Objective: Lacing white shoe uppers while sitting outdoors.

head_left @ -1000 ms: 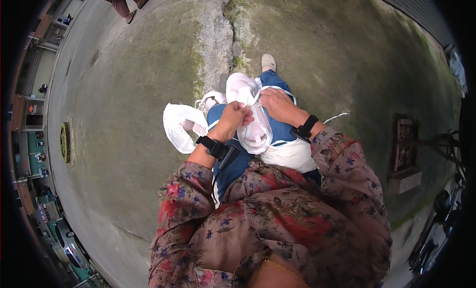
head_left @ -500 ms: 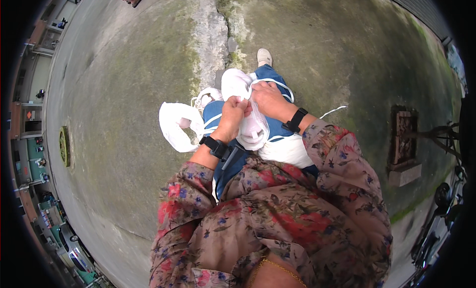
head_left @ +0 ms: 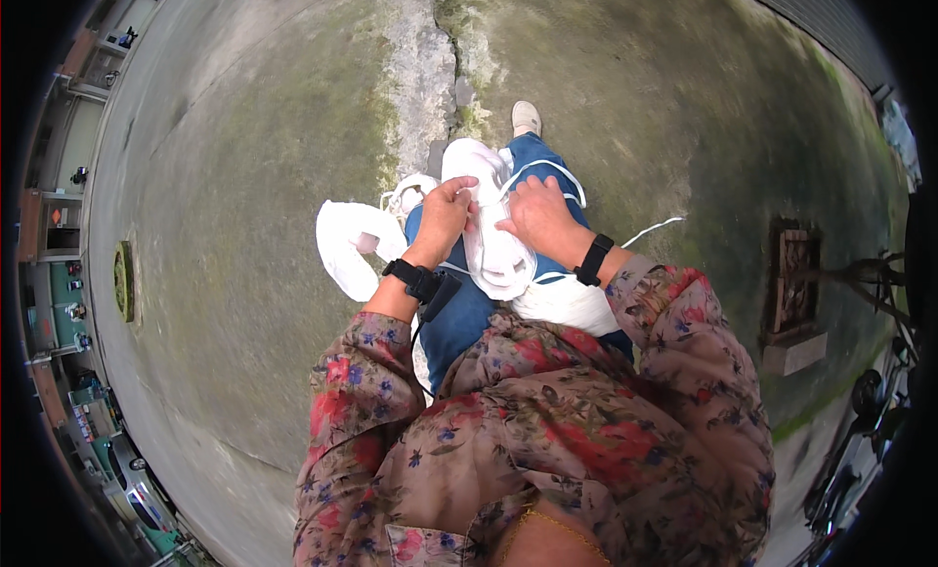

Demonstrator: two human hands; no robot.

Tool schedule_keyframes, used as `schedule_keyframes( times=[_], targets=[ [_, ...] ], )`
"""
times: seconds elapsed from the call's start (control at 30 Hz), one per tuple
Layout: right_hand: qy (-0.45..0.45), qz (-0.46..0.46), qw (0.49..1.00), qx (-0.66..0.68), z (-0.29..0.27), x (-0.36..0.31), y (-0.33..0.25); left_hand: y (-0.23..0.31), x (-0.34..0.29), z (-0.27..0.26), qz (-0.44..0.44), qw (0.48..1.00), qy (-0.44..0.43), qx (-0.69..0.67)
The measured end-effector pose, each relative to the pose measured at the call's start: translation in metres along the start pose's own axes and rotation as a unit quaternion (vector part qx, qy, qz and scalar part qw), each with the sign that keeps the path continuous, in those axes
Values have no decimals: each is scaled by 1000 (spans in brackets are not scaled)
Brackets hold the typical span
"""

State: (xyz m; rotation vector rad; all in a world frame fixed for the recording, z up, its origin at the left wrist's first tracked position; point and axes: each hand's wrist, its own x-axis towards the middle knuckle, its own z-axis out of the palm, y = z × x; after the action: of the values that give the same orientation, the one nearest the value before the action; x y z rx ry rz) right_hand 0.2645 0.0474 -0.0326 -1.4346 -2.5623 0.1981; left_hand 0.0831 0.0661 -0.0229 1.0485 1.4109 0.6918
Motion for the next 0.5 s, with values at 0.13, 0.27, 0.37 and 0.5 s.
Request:
schedule_keyframes(
  times=[0.13, 0.27, 0.37, 0.5],
  targets=[
    [-3, -23, 1000, 12, -4, 8, -2, 3, 29, 21, 193, 947, 40, 253],
    [-19, -52, 995, 79, -5, 11, 0, 22, 43, 40, 110, 899, -10, 425],
    [-34, -30, 994, 96, -4, 7, 2, 32, 50, 43, 57, 885, -76, 456],
    [-15, -40, 995, 90, -5, 4, 3, 31, 55, 39, 92, 872, -119, 466]
  ],
)
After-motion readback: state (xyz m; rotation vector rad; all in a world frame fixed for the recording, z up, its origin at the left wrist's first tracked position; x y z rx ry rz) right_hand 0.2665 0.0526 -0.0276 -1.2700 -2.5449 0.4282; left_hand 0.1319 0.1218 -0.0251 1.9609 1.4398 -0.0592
